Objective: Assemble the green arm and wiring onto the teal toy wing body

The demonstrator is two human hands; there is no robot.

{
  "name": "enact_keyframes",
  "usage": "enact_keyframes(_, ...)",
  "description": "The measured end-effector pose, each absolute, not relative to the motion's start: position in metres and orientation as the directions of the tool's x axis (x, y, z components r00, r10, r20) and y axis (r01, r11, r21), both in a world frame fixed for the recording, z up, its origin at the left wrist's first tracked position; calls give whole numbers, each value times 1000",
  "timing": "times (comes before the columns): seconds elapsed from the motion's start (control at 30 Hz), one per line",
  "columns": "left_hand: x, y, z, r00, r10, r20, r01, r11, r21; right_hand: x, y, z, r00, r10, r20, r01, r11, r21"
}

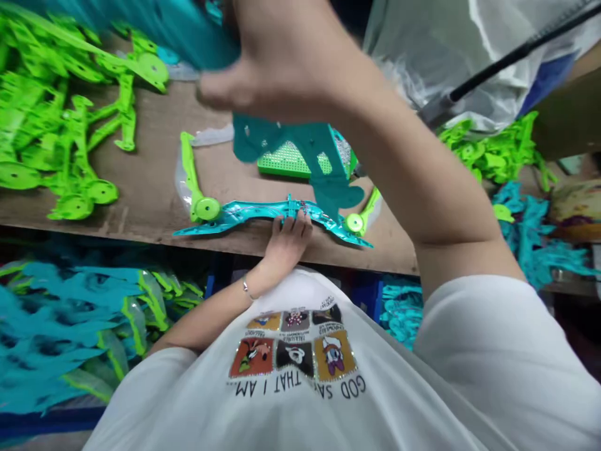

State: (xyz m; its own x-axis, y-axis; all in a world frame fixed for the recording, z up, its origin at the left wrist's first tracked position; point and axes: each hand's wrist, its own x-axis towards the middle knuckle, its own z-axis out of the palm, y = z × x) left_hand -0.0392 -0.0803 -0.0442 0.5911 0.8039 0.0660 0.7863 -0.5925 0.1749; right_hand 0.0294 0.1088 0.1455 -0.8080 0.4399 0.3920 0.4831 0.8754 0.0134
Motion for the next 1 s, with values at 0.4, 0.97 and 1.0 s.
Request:
enact_keyframes(0.4,-37,-81,-52,589,802,100,792,-597,126,106,40,81,-759,629,-166,534,458,-710)
enact_keyframes(0.97,-40,-81,-49,603,786,134,781,-616,105,110,60,67,-680,713,-170,650,479,-591)
enact_keyframes(1.0,-39,-81,-48,602,787,134,780,-616,111,109,60,65,-675,719,-168,660,486,-573)
